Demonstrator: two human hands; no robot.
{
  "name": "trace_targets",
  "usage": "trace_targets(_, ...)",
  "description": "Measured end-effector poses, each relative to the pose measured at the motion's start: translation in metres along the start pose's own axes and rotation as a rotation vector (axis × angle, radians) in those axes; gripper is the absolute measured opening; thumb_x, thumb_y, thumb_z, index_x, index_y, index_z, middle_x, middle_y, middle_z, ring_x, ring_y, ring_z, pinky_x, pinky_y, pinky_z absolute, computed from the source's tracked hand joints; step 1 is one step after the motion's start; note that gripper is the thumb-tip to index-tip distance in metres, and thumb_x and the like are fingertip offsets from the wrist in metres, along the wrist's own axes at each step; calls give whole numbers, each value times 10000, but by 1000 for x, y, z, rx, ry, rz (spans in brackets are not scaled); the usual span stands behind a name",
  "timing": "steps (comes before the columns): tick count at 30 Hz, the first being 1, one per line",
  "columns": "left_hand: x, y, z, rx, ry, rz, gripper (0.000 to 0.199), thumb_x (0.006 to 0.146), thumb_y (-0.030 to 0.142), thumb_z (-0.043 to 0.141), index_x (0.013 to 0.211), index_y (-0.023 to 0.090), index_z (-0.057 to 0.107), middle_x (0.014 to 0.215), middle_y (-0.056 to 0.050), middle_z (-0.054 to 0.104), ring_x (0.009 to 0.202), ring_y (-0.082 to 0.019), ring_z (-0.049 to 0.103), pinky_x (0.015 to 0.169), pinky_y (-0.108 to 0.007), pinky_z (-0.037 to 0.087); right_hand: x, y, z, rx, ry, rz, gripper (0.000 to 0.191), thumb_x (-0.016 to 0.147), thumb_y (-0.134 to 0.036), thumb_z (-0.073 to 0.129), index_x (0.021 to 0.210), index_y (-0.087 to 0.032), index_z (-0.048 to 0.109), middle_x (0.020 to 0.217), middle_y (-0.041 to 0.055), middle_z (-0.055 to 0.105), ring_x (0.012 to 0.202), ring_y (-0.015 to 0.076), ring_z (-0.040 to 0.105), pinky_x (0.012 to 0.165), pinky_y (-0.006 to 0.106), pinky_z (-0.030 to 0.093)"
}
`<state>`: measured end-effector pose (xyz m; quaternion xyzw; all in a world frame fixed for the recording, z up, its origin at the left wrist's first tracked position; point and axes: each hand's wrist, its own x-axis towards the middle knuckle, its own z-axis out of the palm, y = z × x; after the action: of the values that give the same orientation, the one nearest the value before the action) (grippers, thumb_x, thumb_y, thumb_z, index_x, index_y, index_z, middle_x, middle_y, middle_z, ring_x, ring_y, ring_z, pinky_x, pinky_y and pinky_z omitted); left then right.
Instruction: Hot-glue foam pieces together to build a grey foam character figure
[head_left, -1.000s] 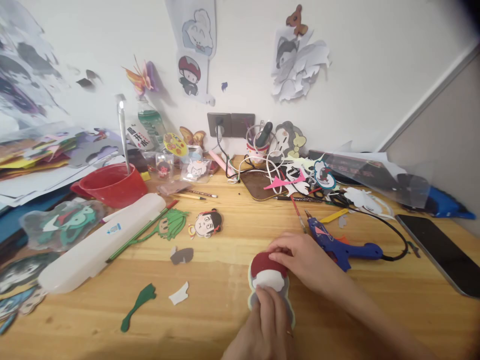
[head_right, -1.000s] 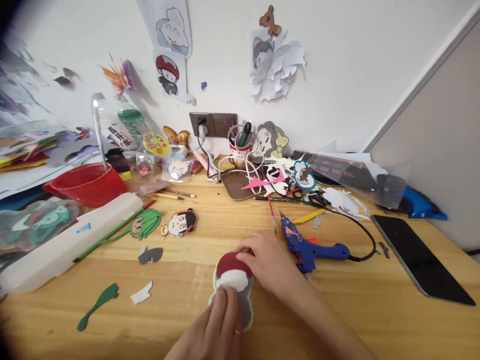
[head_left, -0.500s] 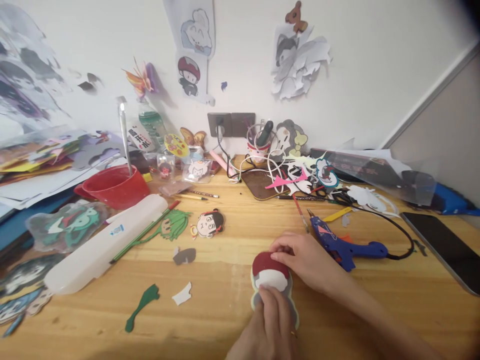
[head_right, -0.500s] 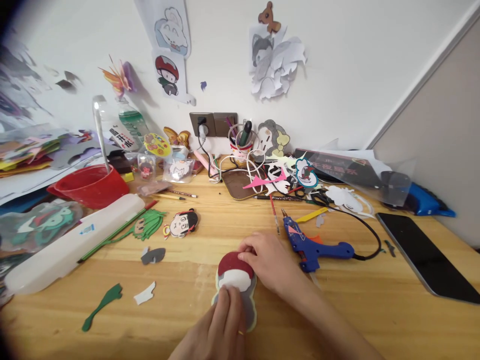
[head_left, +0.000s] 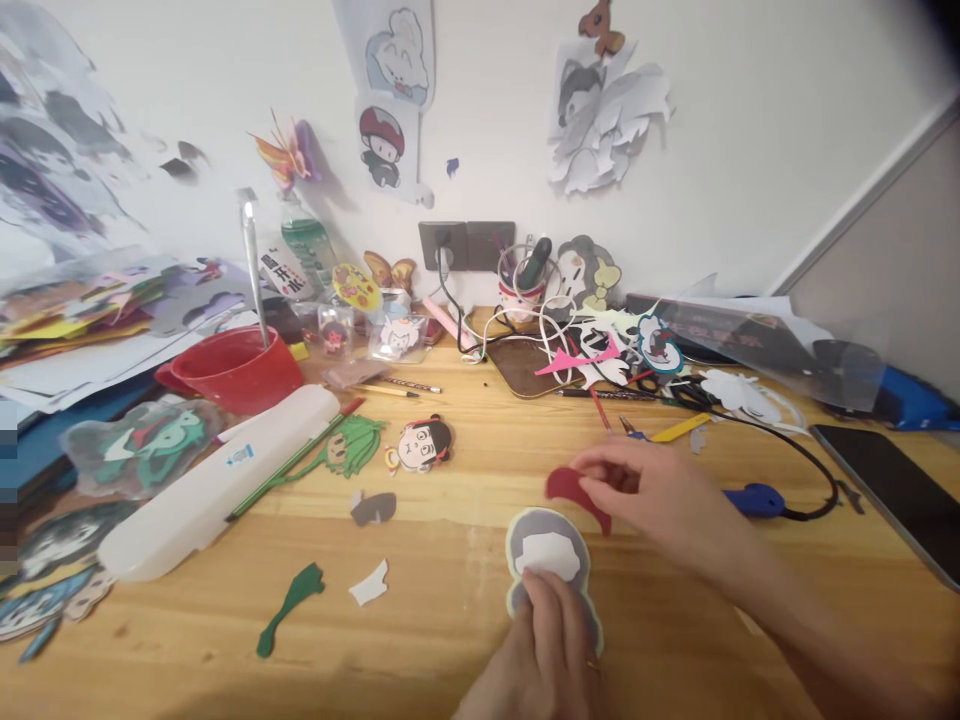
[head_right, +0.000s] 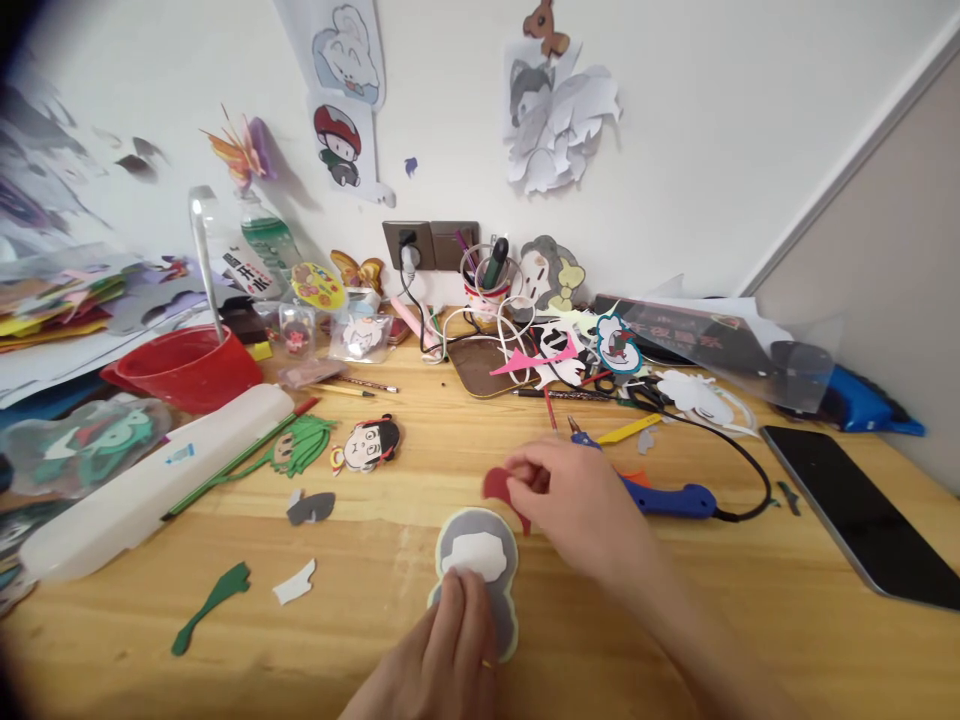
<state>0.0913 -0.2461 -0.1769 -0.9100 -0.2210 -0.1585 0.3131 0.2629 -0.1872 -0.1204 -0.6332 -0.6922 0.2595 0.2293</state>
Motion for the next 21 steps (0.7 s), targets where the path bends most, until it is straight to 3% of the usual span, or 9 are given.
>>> trace_targets(2,-1,0,0,-1,-11,-8,232,779,99,414,879,16,605,843,-134,671,745,-194,629,581,-251,478,-4,-7,-1,-126,45,-24,172,747,-195,495,792,-242,654,741,17,629,644,177,555,571,300,405)
trace_targets(4,-1,0,0,-6,-13,-20,250,771,94,399,891,13,603,830,-131,671,736,-194,632,570,-244,474,-8,-14,3,-144,-39,-43,147,775,-239,509,776,-243,655,764,17,646,676,187,566,583,302,403)
trace_targets(7,-2,1,0,-5,-15,-8,250,795,121,406,896,-2,599,819,-151,665,726,-205,631,563,-254,468,-8,-16,12,94,-234,-39,261,864,-368,441,794,-235,655,768,4,666,691,175,594,595,283,426)
trace_targets(10,-3,1,1,3,-29,22,244,798,118,417,905,-6,598,844,-159,658,747,-211,625,584,-262,475,-3,-8,16,191,-218,-56,267,894,-320,406,954,-226,649,898,15,671,800,169,604,690,285,452)
trace_targets(13,-4,3,4,4,-14,26,253,785,92,402,914,2,601,854,-142,659,760,-210,624,593,-257,483,5,-1,21,67,-157,-196,276,860,-164,428,1055,-204,620,1079,40,608,996,167,529,861,300,405)
trace_targets(16,-4,4,5,17,9,-6,242,780,95,409,892,13,607,840,-128,662,747,-214,626,588,-259,489,11,-5,28,-53,-236,-426,442,800,-12,383,1155,-205,563,1228,39,520,1134,152,409,958,298,323)
trace_targets(18,-4,4,5,26,4,-22,245,786,98,404,892,11,606,841,-132,661,747,-217,627,588,-264,491,12,-10,33,-118,-306,-538,493,768,22,388,1166,-218,554,1267,23,497,1153,156,371,970,302,299)
trace_targets(21,-2,1,3,31,6,1,255,795,99,391,899,5,604,837,-141,659,735,-214,628,583,-270,486,13,-15,38,-173,-336,-562,414,780,-26,452,1111,-236,585,1163,19,549,1058,175,415,910,306,341)
